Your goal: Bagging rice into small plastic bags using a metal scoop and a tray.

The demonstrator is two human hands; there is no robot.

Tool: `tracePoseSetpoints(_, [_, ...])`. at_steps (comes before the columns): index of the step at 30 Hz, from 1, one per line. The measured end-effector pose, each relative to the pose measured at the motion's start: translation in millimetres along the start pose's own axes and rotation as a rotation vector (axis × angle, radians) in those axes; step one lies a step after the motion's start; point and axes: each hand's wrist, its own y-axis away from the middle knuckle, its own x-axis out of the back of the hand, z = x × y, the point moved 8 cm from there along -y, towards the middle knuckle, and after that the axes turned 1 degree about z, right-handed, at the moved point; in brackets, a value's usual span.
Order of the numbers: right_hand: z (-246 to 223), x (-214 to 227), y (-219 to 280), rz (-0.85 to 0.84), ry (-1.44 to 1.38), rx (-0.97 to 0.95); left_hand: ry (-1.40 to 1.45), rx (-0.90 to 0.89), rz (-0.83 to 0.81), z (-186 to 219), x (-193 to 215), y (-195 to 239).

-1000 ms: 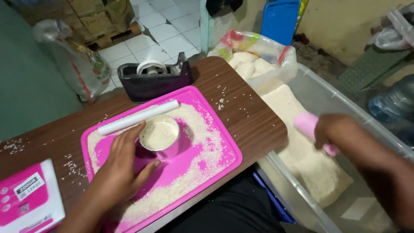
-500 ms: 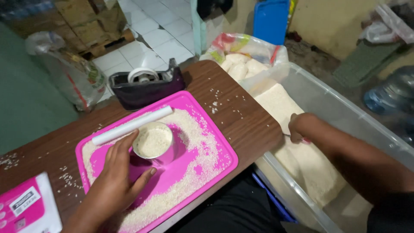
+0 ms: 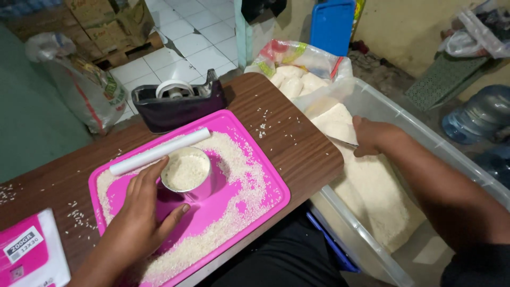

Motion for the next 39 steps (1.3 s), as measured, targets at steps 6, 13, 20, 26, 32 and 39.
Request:
tracePoseSetpoints(6, [5,36,31,0.061,-0.075,-0.038,0.0,-0.016,0.02,0,-1,1])
tracePoseSetpoints(13, [-5,65,70,0.092,0.024,-0.068,-0.002,-0.071,0.053,0,-1,0])
tracePoseSetpoints(20, [-93,142,171,0.285,0.099,0.118,-0.008,-0.053,0.042,-9,-5,0])
tracePoseSetpoints(26, [-200,179,233,0.457,0.174,0.433,-0.037,-0.119,0.046,-1,3,2])
tracePoseSetpoints(32, [-287,203,281,0.597,0.318,0.656,0.015,0.012,-0.052,12,16,4])
tracePoseSetpoints(39, [-341,203,293,0.88,0.526,0.864,0.019,-0.043,-0.036,18,20,7])
